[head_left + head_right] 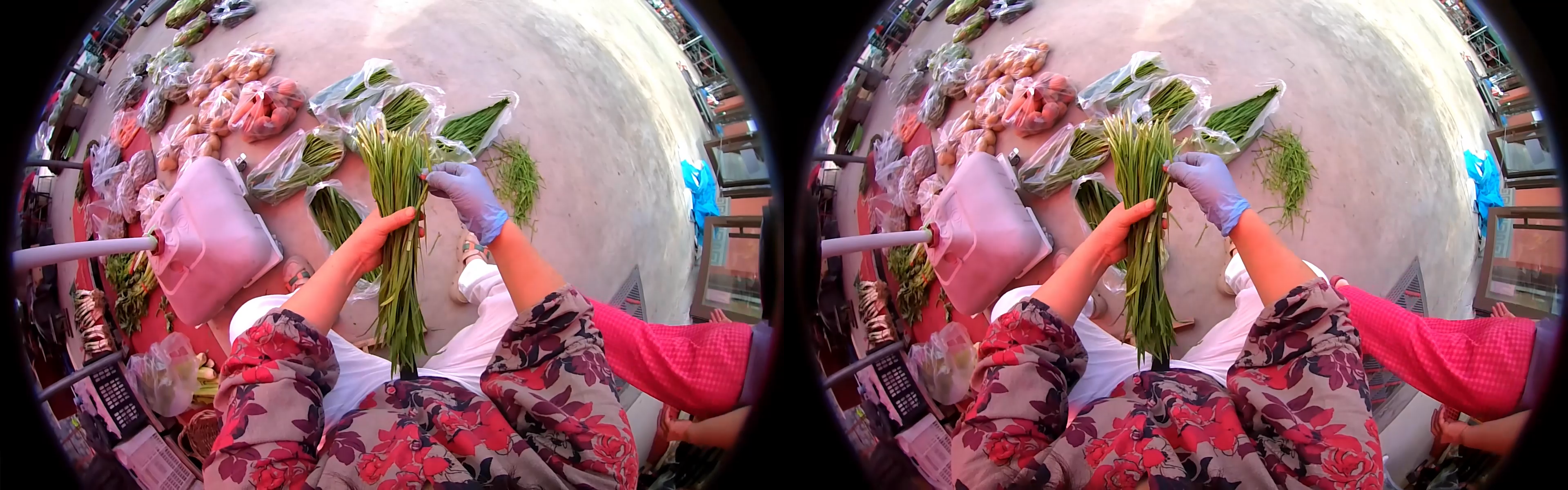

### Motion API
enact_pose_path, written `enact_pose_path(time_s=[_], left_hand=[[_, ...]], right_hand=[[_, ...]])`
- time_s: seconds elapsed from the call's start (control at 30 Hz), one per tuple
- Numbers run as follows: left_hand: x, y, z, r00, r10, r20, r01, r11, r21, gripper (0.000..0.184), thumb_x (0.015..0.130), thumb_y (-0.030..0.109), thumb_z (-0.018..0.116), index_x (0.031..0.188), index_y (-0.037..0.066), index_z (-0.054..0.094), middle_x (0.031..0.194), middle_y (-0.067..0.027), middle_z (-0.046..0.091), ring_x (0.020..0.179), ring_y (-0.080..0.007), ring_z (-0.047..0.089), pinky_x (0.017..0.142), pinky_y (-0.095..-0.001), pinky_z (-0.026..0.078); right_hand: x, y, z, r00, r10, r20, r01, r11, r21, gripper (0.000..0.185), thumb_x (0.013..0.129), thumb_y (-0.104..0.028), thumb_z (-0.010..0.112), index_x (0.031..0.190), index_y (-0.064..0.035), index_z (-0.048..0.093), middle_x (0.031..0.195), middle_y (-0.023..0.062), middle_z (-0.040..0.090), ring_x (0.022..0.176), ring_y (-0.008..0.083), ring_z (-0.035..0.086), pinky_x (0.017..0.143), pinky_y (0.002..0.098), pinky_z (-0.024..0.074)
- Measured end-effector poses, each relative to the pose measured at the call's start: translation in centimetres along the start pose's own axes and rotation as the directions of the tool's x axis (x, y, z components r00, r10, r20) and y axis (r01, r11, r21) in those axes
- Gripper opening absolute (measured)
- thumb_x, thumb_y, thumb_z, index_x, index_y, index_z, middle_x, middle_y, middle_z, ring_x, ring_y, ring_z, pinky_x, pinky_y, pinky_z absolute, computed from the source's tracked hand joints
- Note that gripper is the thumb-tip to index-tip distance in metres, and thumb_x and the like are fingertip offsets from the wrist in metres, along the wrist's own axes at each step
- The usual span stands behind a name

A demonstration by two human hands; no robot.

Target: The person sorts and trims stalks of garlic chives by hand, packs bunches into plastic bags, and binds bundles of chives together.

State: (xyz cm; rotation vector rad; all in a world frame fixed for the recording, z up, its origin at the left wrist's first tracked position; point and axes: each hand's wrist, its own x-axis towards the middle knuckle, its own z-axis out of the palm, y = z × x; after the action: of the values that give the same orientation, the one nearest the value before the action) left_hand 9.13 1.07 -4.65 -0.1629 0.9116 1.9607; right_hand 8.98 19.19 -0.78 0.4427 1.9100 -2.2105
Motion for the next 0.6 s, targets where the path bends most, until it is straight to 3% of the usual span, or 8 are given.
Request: enact_pose_path(time_s=[0.17,0.27,0.4,0.53,0.6], left_hand=[[0.3,-0.3,0.1,0.995,0.057,-0.076,-0.053,0.997,0.046,0.031,0.075,0.015,0.067,0.101,0.002,0.055,0.085,-0.006,0.06,0.066,-0.016,0.058,0.062,-0.0303,0.05],[0.3,-0.1,-0.6,0.997,0.015,-0.071,-0.012,0.999,0.038,0.027,0.074,0.011,0.065,0.097,-0.001,0.055,0.078,-0.0073,0.059,0.062,-0.0173,0.056,0.062,-0.0307,0.048],[0.0,0.3,-0.9,0.998,-0.041,-0.037,0.041,0.999,0.014,0.023,0.075,0.009,0.061,0.092,-0.003,0.054,0.066,-0.0078,0.055,0.059,-0.0174,0.053,0.061,-0.0322,0.047],[-0.3,0.0,-1.2,0.998,-0.055,-0.018,0.056,0.998,0.043,0.022,0.075,0.007,0.059,0.093,-0.003,0.053,0.068,-0.0076,0.053,0.059,-0.0161,0.052,0.06,-0.0323,0.046],[-0.2,0.1,-1.8,0.994,-0.106,0.021,0.105,0.993,0.045,0.022,0.074,0.006,0.059,0.094,-0.003,0.053,0.072,-0.0082,0.054,0.059,-0.0156,0.052,0.059,-0.0325,0.046]], right_hand=[[0.1,-0.9,-0.4,0.999,0.035,-0.026,-0.035,0.999,-0.017,0.016,0.08,-0.021,0.059,0.078,-0.0057,0.062,0.073,-0.0007,0.058,0.067,0.0067,0.051,0.065,0.0213,0.0416],[0.5,-1.8,-1.7,0.991,-0.06,-0.116,0.061,0.998,0.006,0.015,0.081,-0.022,0.057,0.08,-0.0078,0.062,0.073,-0.0023,0.058,0.067,0.0061,0.052,0.064,0.0212,0.042],[1.7,-2.9,-5.7,0.978,-0.054,-0.2,0.108,0.956,0.274,0.012,0.082,-0.02,0.054,0.08,-0.0098,0.06,0.07,0.0002,0.059,0.057,0.0085,0.053,0.053,0.0226,0.043],[1.6,-4.4,-11.4,0.924,-0.091,-0.371,0.22,0.921,0.321,0.015,0.082,-0.021,0.055,0.084,-0.0069,0.059,0.071,0.0035,0.059,0.056,0.0097,0.054,0.048,0.0234,0.0428],[0.7,-5.1,-15.0,0.831,-0.081,-0.55,0.094,0.996,-0.004,0.024,0.08,-0.025,0.058,0.089,-0.003,0.059,0.078,0.0087,0.061,0.064,0.0161,0.058,0.054,0.0279,0.0469]])
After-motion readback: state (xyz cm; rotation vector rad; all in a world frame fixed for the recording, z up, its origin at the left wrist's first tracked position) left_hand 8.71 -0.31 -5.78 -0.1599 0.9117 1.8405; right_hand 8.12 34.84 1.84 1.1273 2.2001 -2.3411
